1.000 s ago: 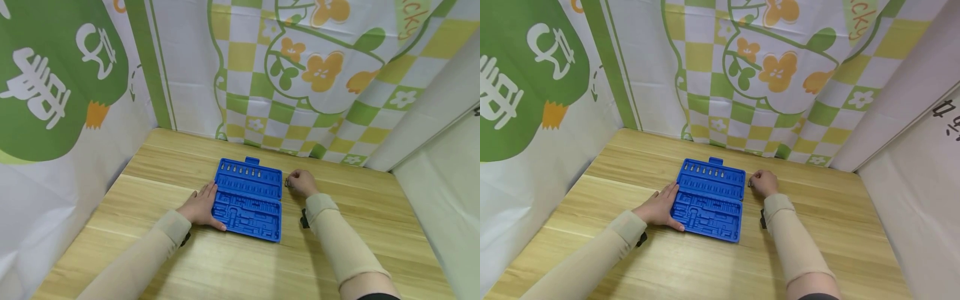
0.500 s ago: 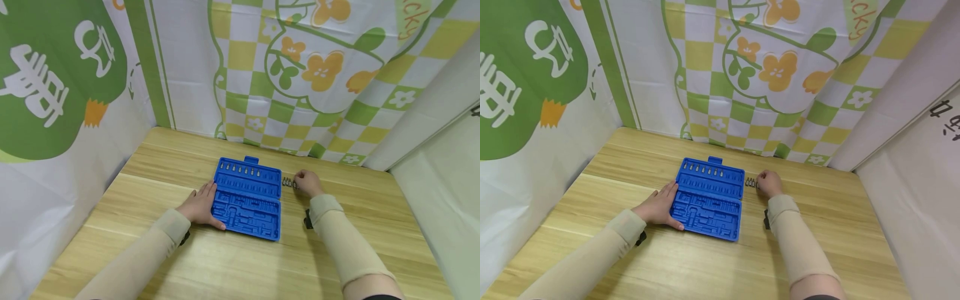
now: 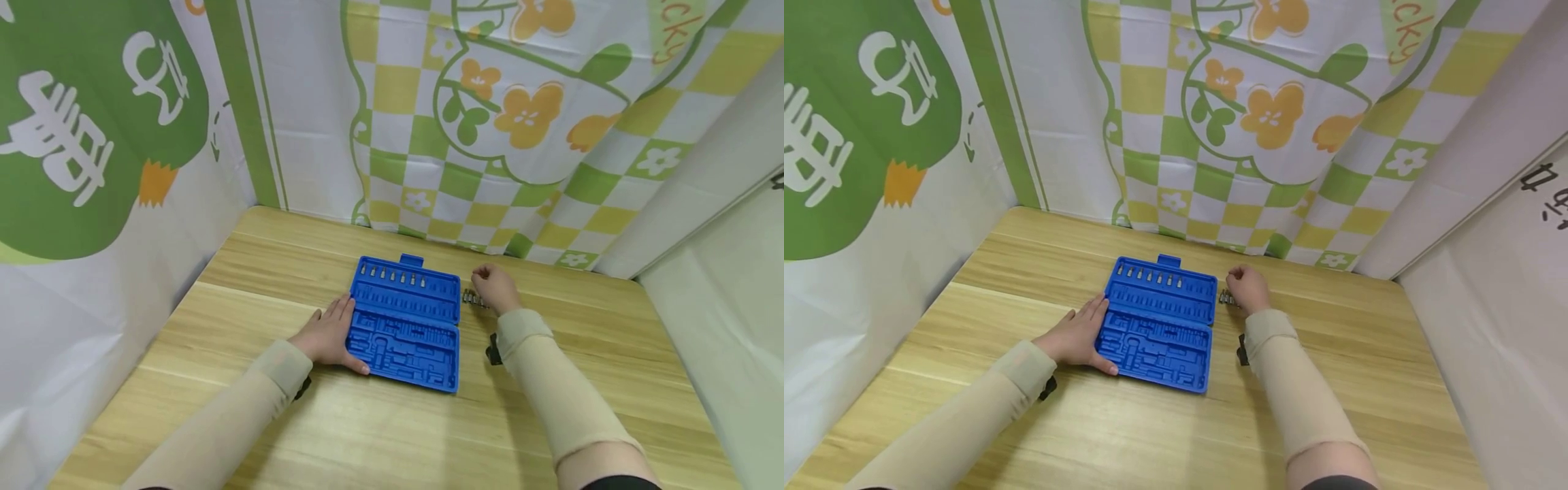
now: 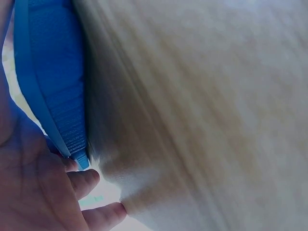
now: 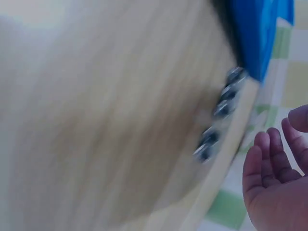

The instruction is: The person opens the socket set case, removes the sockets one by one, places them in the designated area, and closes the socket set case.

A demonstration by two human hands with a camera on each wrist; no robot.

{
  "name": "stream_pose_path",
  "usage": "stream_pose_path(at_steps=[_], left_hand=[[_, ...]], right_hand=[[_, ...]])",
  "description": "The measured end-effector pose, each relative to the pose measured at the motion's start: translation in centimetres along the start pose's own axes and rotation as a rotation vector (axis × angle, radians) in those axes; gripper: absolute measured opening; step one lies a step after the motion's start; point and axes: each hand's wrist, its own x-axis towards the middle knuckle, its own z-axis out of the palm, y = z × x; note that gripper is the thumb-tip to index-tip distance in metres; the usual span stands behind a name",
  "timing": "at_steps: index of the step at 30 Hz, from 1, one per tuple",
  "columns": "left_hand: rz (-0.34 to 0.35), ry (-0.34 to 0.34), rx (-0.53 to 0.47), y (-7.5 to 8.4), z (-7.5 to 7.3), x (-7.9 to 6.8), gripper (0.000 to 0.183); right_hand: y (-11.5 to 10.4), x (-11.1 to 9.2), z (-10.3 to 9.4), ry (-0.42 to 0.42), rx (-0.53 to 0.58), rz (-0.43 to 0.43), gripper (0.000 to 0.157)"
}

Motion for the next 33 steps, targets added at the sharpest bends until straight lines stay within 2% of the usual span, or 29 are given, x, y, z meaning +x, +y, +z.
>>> stream_pose_path(at_steps=[7, 13, 15, 21, 24, 30, 33], left_hand=[[-0.012, 0.004, 0.012, 0.0, 0.0, -0.1, 0.146], [-0.008, -0.003, 0.012, 0.2, 0.4, -0.1, 0.146], [-0.011, -0.003, 0.016, 0.2, 0.4, -0.1, 0.146], [-0.015, 0.007, 0.011, 0.2, 0.3, 0.0, 0.147], [-0.013, 0.007, 0.008, 0.2, 0.3, -0.1, 0.147], [-0.012, 0.005, -0.002, 0.3, 0.1, -0.1, 0.147], [-0.015, 0.001, 0.001, 0.3, 0.0, -0.1, 0.147]], right_hand=[[-4.0, 1.0, 2.4, -0.023, -0.015, -0.039, 0.03], [-5.5, 1.8, 4.9, -0.012, -0.098, -0.05, 0.019], [-5.9, 2.0, 5.6, -0.003, -0.12, -0.036, 0.017], [-7.3, 2.6, 7.1, -0.01, -0.161, 0.06, 0.035], [-7.6, 2.8, 7.5, -0.001, -0.17, 0.107, 0.038], [-7.6, 2.8, 7.8, 0.024, -0.088, 0.186, 0.041], [-7.7, 2.6, 7.9, 0.052, -0.019, 0.207, 0.029]])
